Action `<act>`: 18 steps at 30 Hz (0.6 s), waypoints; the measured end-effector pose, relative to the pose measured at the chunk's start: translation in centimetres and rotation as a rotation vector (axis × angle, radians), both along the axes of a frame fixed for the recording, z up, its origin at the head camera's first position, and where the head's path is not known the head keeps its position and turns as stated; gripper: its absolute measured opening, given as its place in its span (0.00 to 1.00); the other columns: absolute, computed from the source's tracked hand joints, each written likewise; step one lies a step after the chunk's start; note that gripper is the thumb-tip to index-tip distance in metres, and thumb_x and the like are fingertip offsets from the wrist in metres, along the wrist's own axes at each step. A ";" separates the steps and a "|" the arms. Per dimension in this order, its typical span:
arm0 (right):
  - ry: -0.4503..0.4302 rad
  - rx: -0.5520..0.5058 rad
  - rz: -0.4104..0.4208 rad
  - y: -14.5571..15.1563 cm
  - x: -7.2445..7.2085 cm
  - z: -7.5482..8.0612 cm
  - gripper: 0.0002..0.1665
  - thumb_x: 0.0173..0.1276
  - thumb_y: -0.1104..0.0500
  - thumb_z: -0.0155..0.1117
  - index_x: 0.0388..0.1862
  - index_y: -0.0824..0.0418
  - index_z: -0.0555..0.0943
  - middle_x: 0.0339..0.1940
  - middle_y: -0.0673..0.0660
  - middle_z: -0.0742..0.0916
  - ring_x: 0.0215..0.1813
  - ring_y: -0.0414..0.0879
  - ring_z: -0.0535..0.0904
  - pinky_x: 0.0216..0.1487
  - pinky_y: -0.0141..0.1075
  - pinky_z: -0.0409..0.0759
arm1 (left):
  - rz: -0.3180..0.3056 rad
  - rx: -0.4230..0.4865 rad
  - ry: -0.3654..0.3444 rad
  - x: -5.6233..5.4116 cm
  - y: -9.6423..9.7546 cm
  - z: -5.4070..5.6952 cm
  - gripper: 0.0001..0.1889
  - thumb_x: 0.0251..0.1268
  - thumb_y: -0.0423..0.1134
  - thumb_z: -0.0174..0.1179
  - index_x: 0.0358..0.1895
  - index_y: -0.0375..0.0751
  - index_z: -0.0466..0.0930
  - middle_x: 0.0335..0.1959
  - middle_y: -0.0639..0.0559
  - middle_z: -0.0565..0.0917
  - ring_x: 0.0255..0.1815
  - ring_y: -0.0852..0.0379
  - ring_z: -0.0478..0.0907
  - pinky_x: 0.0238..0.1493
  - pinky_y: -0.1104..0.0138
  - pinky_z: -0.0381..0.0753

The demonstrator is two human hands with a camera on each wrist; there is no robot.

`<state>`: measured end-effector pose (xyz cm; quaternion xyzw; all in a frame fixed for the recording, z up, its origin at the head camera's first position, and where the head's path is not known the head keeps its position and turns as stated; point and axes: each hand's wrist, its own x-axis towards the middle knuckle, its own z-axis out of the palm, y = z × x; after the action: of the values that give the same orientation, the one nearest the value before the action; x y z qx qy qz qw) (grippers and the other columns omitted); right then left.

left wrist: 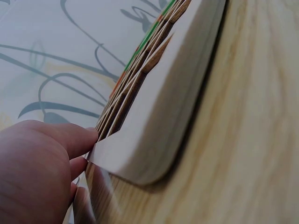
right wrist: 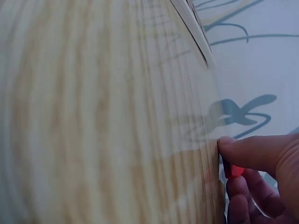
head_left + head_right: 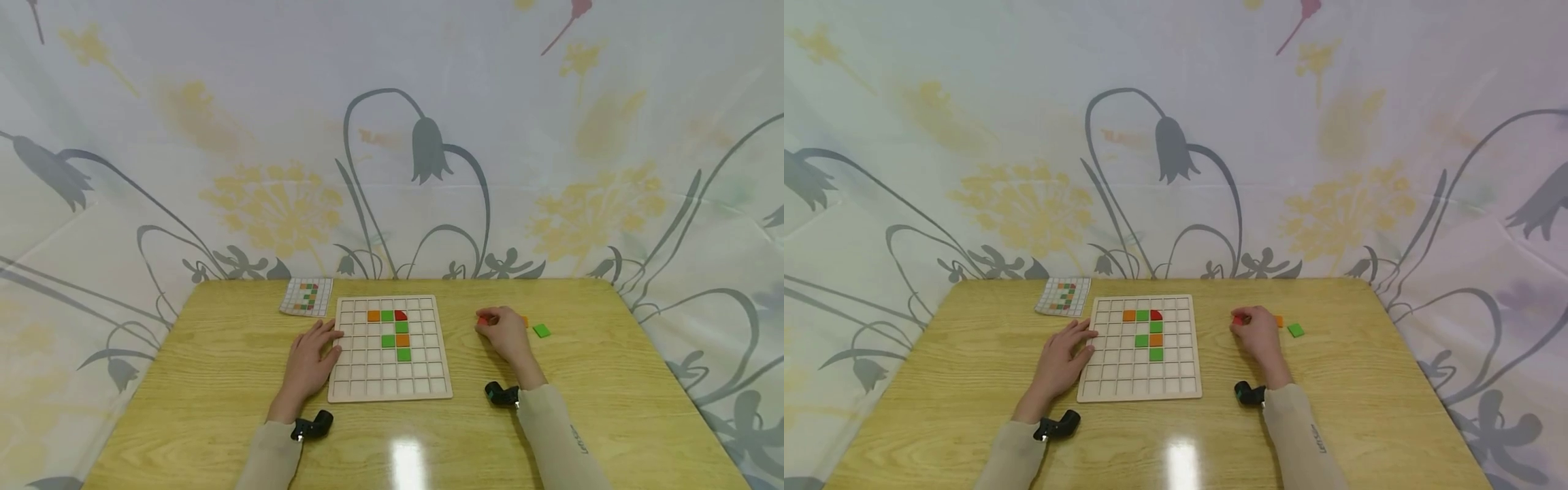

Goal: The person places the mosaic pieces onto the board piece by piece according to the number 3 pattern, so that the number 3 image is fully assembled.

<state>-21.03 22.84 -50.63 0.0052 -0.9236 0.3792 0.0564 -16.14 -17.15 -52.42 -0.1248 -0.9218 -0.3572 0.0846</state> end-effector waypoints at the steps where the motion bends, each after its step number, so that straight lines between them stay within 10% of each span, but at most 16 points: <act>1: 0.000 -0.003 -0.002 0.0 0.0 0.1 0.15 0.63 0.65 0.71 0.48 0.70 0.85 0.40 0.64 0.83 0.39 0.55 0.79 0.41 0.46 0.78 | -0.001 -0.001 0.005 0.0 0.0 0.0 0.15 0.72 0.38 0.59 0.59 0.42 0.82 0.71 0.43 0.71 0.75 0.40 0.58 0.70 0.38 0.48; 18: -0.044 -0.093 0.025 0.1 0.7 0.4 0.08 0.64 0.65 0.72 0.41 0.65 0.85 0.36 0.57 0.87 0.35 0.49 0.81 0.35 0.38 0.78 | 0.004 -0.013 0.012 -0.1 0.0 -0.2 0.16 0.72 0.38 0.60 0.59 0.42 0.82 0.71 0.44 0.71 0.75 0.41 0.59 0.70 0.37 0.48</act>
<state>-20.37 22.95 -50.24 0.0057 -0.9059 0.4223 0.0316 -16.29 -17.14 -52.59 -0.1256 -0.9239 -0.3501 0.0900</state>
